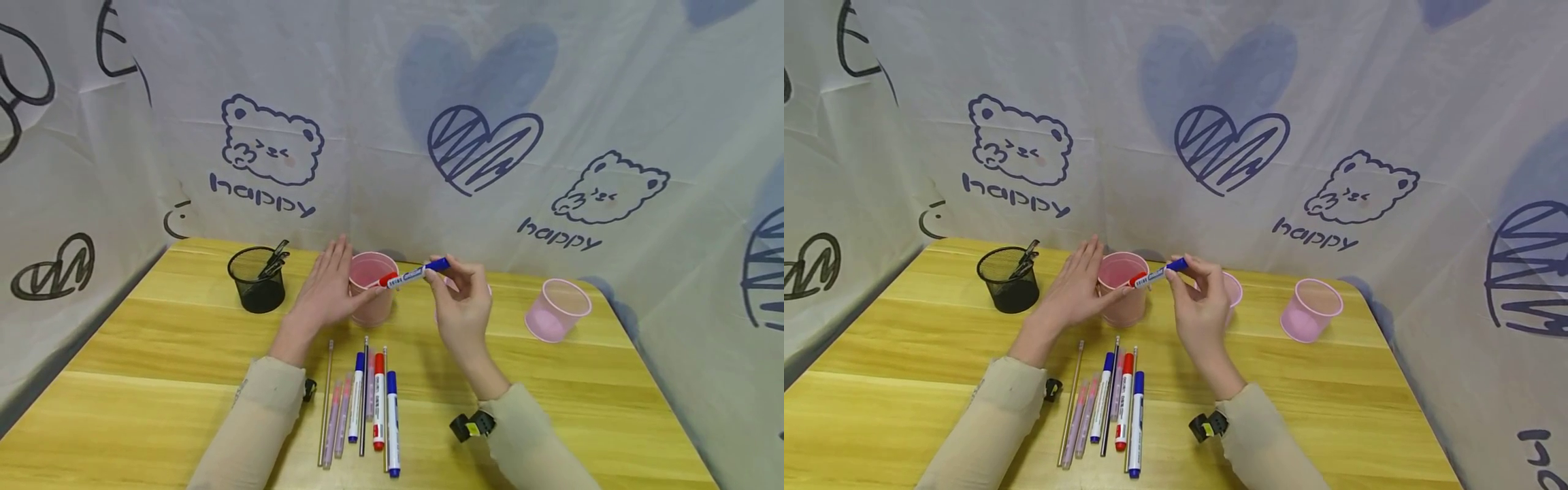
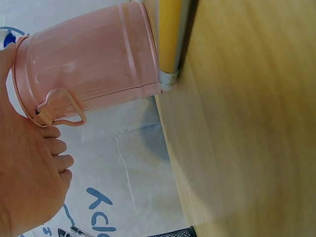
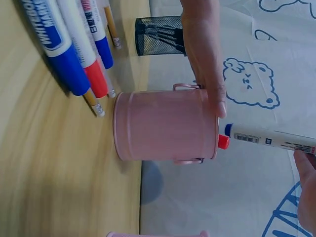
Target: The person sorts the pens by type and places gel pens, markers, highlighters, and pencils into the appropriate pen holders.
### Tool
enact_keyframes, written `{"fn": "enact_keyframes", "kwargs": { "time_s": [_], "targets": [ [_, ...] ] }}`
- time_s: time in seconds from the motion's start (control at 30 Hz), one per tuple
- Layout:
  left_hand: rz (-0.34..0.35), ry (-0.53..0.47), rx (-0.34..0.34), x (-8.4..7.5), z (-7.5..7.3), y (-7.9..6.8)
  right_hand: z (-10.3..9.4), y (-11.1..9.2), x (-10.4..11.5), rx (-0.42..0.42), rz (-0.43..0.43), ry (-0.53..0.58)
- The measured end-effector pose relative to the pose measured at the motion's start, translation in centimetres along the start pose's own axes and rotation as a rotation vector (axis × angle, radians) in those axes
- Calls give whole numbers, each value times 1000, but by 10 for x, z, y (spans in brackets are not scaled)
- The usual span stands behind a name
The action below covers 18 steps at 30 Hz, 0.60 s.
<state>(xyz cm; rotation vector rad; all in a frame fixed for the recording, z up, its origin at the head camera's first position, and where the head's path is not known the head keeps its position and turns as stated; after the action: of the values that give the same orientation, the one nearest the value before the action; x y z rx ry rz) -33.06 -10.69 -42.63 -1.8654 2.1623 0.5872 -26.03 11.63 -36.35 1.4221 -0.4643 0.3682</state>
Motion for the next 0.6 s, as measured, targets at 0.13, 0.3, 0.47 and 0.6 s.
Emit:
{"fn": "enact_keyframes", "kwargs": {
  "time_s": [0.13,0.3,0.47,0.6],
  "targets": [
    [2,2,-1,1,0,0,6,4,-5,-24,18,18],
    [2,4,-1,1,0,-1,13,4,-15,4,70,22],
    [8,5,-1,0,-1,-1,18,-1,-29,1,119,58],
    [7,-4,-2,-1,-2,-2,21,-6,-39,3,159,54]
  ]
}}
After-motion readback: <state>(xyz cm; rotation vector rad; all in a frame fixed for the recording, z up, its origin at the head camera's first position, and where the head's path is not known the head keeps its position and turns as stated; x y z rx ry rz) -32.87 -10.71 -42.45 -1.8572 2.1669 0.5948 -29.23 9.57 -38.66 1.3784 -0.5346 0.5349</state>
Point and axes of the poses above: each hand's wrist, its own y-axis towards the middle knuckle, its own z-axis out of the palm, x = y × z, the point moved 4 cm from there along y, towards the middle knuckle, and after that the axes turned 9 degrees about -z, right-handed, at the moved point
